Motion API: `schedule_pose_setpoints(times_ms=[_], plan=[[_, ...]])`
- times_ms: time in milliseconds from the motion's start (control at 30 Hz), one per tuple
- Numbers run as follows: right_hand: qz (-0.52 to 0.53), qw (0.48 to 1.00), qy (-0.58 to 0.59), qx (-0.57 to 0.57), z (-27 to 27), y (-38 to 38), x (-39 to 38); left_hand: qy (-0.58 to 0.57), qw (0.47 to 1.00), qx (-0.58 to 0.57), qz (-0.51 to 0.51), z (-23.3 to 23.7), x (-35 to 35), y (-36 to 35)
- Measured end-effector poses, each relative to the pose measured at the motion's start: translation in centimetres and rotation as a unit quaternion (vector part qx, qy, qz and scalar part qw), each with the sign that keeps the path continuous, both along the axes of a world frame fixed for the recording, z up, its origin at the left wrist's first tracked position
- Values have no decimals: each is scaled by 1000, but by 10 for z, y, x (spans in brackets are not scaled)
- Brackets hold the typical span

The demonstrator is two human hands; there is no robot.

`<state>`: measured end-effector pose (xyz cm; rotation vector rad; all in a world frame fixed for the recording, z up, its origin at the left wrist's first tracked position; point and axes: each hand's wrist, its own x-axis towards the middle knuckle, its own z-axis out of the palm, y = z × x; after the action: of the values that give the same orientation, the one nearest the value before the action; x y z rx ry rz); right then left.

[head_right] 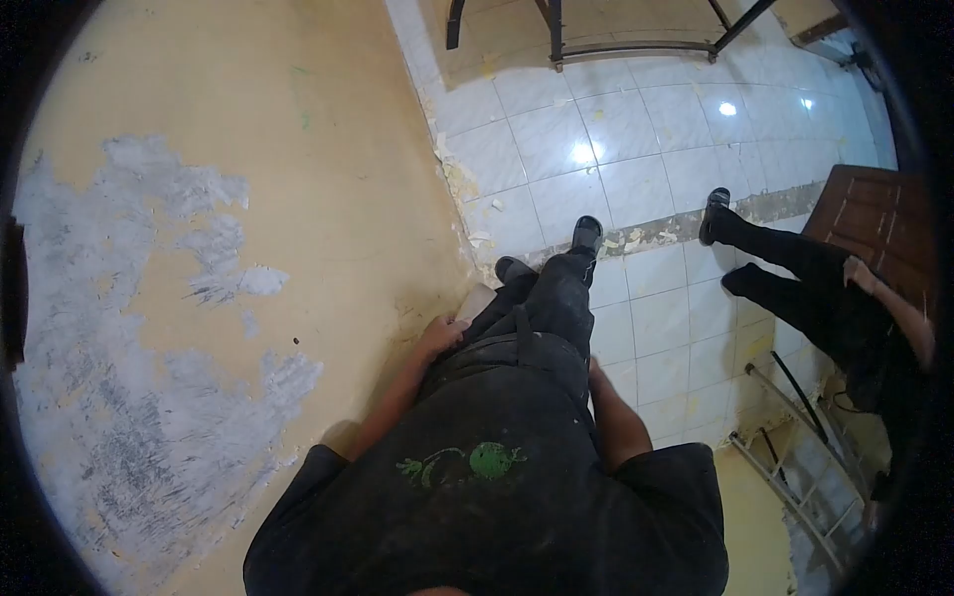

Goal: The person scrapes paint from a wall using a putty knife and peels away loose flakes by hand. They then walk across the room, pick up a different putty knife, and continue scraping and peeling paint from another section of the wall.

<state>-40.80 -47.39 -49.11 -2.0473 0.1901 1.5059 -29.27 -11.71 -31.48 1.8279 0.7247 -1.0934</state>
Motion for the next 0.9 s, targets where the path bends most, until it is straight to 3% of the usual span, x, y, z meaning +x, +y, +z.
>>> schedule_pose_setpoints(times_ms=[200,333,533,600,633,700,767,800,833,900], plan=[[-100,995,-10,4,1,39,-39,11,992,-29,121,-12,14,17],[-139,990,-25,-7,8,30,-50,22,989,-62,130,-13,14,24],[-100,989,-104,-25,1,-13,-42,35,973,-99,207,-7,20,18],[-71,987,-104,-97,-12,-43,5,31,972,-112,203,-5,25,12],[-182,975,-110,-69,7,-51,48,26,972,-121,200,-2,26,12],[-371,918,-105,-92,21,-54,135,13,940,-147,307,14,31,2],[-339,918,-188,-82,34,-33,221,-55,926,-200,315,16,25,5],[-343,914,-215,-12,46,-10,260,-71,933,-183,303,31,27,4],[-411,889,-188,72,101,37,296,-84,939,-168,288,51,31,3],[-380,891,-175,177,153,118,342,-105,937,-132,305,77,27,5]])
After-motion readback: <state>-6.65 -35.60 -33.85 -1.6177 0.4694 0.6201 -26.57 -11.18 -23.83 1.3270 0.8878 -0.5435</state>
